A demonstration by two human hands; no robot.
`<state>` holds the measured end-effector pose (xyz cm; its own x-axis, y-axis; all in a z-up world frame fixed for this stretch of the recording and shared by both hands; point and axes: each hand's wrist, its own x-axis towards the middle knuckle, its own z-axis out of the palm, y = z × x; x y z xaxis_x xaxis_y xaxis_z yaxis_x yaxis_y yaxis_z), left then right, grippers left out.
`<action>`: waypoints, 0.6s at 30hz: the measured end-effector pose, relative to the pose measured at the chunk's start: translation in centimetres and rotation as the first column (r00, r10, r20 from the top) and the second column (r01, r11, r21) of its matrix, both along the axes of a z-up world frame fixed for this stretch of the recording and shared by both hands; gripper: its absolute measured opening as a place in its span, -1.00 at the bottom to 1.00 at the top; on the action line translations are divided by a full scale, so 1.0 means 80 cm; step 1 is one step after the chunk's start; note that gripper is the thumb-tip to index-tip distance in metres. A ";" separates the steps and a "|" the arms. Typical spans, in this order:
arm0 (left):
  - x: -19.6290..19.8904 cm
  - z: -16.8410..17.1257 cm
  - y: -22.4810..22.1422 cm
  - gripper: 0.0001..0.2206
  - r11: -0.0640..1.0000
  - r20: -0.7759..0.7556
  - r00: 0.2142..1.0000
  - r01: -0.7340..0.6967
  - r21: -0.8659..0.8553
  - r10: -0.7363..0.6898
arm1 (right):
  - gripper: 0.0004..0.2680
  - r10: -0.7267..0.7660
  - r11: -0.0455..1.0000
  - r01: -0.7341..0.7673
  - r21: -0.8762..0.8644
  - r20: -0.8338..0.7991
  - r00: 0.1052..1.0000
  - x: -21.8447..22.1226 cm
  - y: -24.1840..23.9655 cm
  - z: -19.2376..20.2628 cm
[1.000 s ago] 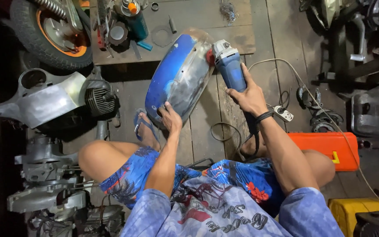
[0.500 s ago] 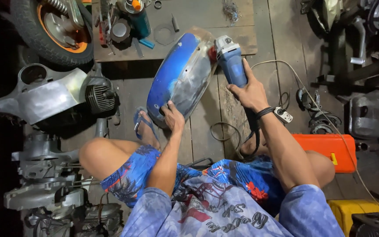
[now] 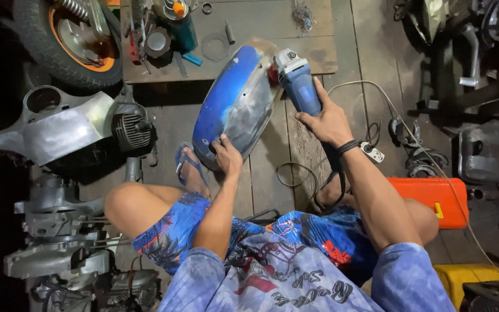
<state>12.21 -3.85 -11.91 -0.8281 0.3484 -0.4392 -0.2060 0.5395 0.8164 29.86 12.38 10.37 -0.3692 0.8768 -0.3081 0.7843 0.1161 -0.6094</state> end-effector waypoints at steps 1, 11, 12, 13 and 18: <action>0.000 0.006 0.001 -0.36 1.000 -0.002 1.000 0.000 0.000 0.000 | -0.29 0.000 1.000 0.000 0.000 -0.002 1.000 -0.002 0.001 0.001; 0.001 0.010 0.001 -0.34 1.000 -0.007 1.000 -0.003 0.020 0.003 | -0.29 0.015 1.000 -0.015 0.009 0.018 1.000 -0.004 0.006 0.003; 0.000 0.009 0.004 -0.34 1.000 -0.010 1.000 -0.001 0.018 0.002 | -0.29 0.013 1.000 -0.013 0.009 0.015 1.000 -0.003 0.009 0.004; 0.000 0.011 0.003 -0.34 1.000 -0.012 1.000 -0.001 0.022 0.002 | -0.29 0.013 1.000 -0.013 0.013 0.013 1.000 -0.003 0.010 0.006; 0.000 0.009 0.004 -0.35 1.000 -0.010 1.000 -0.002 0.020 0.002 | -0.29 0.009 1.000 -0.010 0.007 0.027 1.000 -0.007 0.016 -0.002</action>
<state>12.22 -3.54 -11.15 -0.8330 0.3552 -0.4242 -0.1990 0.5230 0.8288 29.31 13.69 10.24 -0.3691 0.8756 -0.3117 0.7995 0.1281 -0.5869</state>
